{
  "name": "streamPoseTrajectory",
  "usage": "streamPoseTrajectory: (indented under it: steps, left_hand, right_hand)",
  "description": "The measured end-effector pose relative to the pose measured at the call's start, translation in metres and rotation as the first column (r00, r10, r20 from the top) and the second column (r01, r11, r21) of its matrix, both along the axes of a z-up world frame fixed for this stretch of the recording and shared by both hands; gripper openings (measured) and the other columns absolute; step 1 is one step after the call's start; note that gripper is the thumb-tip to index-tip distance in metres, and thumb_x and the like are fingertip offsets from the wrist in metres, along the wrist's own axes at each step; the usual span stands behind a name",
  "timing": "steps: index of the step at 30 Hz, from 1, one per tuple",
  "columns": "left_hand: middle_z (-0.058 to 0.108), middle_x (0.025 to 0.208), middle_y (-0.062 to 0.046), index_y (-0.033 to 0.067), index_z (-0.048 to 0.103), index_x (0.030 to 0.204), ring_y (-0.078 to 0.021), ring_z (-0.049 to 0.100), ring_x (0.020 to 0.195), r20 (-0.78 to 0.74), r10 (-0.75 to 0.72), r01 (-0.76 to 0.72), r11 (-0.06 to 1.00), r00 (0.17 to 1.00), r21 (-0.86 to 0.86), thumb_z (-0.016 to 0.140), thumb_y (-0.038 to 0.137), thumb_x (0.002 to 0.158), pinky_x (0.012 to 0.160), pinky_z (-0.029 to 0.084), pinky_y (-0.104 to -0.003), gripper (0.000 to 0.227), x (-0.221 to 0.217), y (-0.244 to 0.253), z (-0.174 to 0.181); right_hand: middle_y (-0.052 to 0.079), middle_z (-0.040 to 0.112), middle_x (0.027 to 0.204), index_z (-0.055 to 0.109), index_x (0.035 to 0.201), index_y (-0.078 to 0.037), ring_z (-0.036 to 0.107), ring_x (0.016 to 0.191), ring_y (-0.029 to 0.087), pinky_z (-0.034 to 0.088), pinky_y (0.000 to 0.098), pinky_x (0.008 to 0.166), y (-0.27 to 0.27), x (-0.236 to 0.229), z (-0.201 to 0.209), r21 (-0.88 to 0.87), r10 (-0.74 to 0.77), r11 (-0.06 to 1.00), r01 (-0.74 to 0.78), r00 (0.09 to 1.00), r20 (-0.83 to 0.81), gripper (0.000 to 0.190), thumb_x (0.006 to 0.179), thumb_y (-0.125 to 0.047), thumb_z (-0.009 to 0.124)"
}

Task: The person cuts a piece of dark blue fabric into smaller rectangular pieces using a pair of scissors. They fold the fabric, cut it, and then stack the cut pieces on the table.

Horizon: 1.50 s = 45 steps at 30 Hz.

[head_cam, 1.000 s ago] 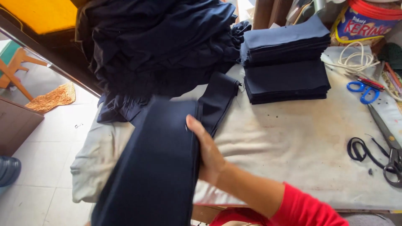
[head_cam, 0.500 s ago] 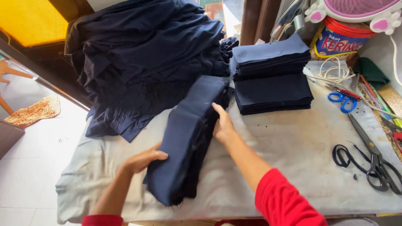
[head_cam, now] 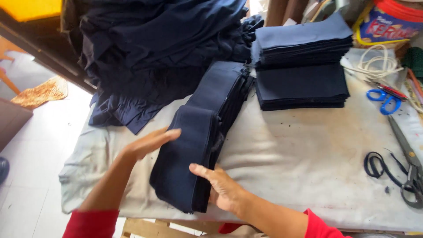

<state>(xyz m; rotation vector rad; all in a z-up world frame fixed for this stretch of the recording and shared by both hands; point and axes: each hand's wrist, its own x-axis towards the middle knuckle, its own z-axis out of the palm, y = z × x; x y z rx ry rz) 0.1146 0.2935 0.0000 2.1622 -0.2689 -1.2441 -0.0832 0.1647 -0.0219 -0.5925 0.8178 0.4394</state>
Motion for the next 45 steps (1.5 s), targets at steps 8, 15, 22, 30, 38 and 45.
streamPoseTrajectory:
  steps: [8, 15, 22, 30, 38, 45]
  left_hand:
    - [0.052, 0.153, -0.008, 0.0101, 0.041, 0.153, -0.0237, 0.049, 0.141, 0.395, 0.021, 0.005, 0.998, 0.918, -0.063, 0.045, 0.072, 0.077, 0.112, 0.038, -0.037, 0.097, 0.055, -0.12, -0.005]
    - [0.071, 0.11, -0.001, 0.0135, 0.072, 0.109, -0.0163, 0.067, 0.098, 0.309, 0.092, -0.047, 0.988, 0.947, -0.148, 0.076, 0.059, 0.064, 0.08, 0.049, -0.031, 0.064, 0.066, -0.208, -0.008]
    - [0.076, 0.111, -0.003, 0.0108, 0.069, 0.117, -0.0136, 0.073, 0.096, 0.224, 0.216, -0.08, 0.866, 0.951, -0.493, 0.081, 0.039, 0.067, 0.082, 0.06, -0.028, 0.058, 0.078, -0.241, -0.019]
    - [0.02, 0.166, -0.026, -0.0026, 0.027, 0.158, -0.0411, 0.021, 0.153, 0.953, -0.174, 0.3, 0.949, 0.247, 0.096, 0.048, 0.051, 0.104, 0.117, 0.021, -0.066, 0.079, 0.082, -0.245, -0.036]
    - [0.029, 0.166, -0.021, 0.0036, 0.034, 0.156, -0.041, 0.021, 0.154, 0.813, -0.509, 0.665, 0.715, 0.284, 0.216, 0.04, 0.04, 0.102, 0.117, 0.021, -0.061, 0.065, 0.019, -0.16, -0.039]
    - [0.023, 0.168, -0.015, 0.0075, 0.032, 0.159, -0.0283, 0.019, 0.156, 0.634, -0.622, 0.695, 0.696, 0.461, 0.178, 0.035, 0.037, 0.107, 0.124, 0.016, -0.039, 0.06, 0.062, -0.16, -0.047]
  right_hand:
    - [0.007, 0.074, 0.121, 0.058, 0.136, -0.014, 0.072, 0.102, 0.019, 0.06, 0.0353, 0.081, 0.006, -0.021, -0.068, -0.12, 0.153, 0.984, -0.135, 0.976, 0.158, 0.062, 0.078, -0.027, 0.075]
    - [0.017, 0.072, 0.118, 0.056, 0.122, -0.005, 0.072, 0.108, 0.023, 0.06, 0.0331, 0.092, -0.039, -0.056, -0.096, -0.053, 0.298, 0.952, -0.303, 0.867, 0.399, 0.038, 0.094, -0.026, 0.07]
    - [0.026, 0.07, 0.11, 0.055, 0.124, 0.004, 0.073, 0.098, 0.028, 0.06, 0.0331, 0.091, -0.053, -0.056, -0.09, 0.182, 0.116, 0.966, -0.186, 0.933, 0.34, 0.036, 0.098, -0.018, 0.065]
    - [0.02, 0.069, 0.11, 0.058, 0.121, -0.001, 0.074, 0.101, 0.029, 0.062, 0.037, 0.09, -0.062, -0.065, -0.101, 0.151, 0.117, 0.973, -0.176, 0.935, 0.334, 0.03, 0.097, -0.016, 0.066]
    - [0.014, 0.071, 0.103, 0.061, 0.115, -0.005, 0.071, 0.089, 0.023, 0.059, 0.034, 0.08, -0.05, -0.042, -0.061, -0.213, 0.179, 0.969, -0.126, 0.951, 0.251, 0.032, 0.093, -0.029, 0.064]
    - [0.019, 0.066, 0.066, 0.052, 0.095, -0.001, 0.066, 0.057, 0.021, 0.054, 0.029, 0.055, -0.03, -0.009, -0.044, -0.46, 0.438, 0.804, -0.377, 0.898, 0.03, 0.042, 0.093, -0.036, 0.074]
